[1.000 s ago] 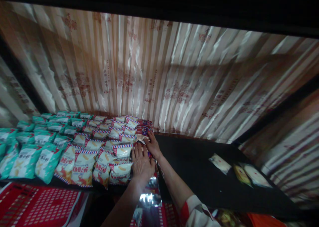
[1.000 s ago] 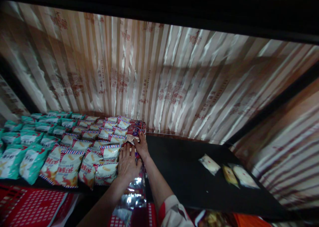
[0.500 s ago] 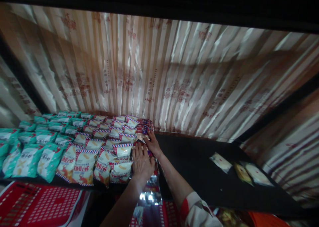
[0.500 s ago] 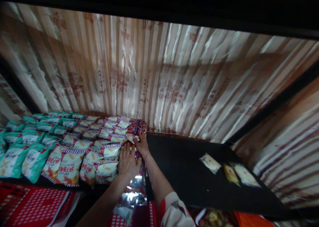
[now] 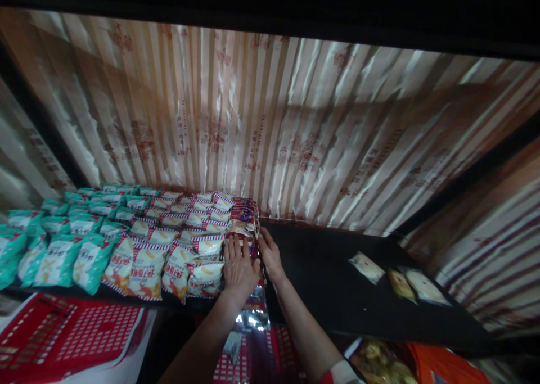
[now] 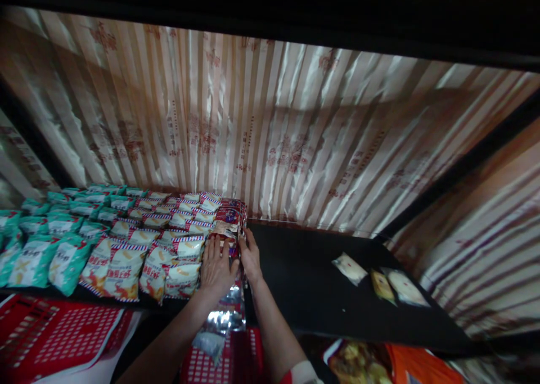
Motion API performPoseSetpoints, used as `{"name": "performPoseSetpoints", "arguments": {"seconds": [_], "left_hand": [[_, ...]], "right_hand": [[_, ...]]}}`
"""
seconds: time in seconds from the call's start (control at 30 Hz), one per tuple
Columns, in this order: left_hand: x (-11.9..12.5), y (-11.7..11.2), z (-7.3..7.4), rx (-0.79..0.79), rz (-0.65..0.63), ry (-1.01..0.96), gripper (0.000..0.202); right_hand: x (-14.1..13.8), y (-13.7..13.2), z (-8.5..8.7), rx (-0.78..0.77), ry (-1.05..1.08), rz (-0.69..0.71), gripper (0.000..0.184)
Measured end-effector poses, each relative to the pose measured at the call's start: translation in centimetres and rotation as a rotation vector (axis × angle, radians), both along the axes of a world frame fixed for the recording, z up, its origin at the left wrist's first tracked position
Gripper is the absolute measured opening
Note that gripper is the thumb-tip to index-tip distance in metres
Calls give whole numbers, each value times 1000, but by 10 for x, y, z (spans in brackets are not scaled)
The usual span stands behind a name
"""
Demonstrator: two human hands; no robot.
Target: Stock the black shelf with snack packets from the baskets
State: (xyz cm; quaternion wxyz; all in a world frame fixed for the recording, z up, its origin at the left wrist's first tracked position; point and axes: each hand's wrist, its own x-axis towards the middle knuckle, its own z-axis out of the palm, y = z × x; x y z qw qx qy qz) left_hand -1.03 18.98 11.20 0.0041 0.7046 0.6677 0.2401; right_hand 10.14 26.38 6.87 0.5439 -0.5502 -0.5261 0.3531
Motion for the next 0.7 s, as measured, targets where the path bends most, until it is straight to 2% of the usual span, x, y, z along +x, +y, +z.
{"name": "performPoseSetpoints", "arguments": {"seconds": [0.2, 0.4, 0.7], "left_hand": [[-1, -12, -1, 1, -12, 9, 56], [-3, -25, -3, 32, -23, 22, 55], [-1, -65, -14, 94, -79, 43, 51]], "right_hand": [[-3, -29, 4, -49, 128, 6, 55], [-7, -43, 9, -111, 248, 29, 62], [-9, -73, 19, -151, 344, 47, 65]]}}
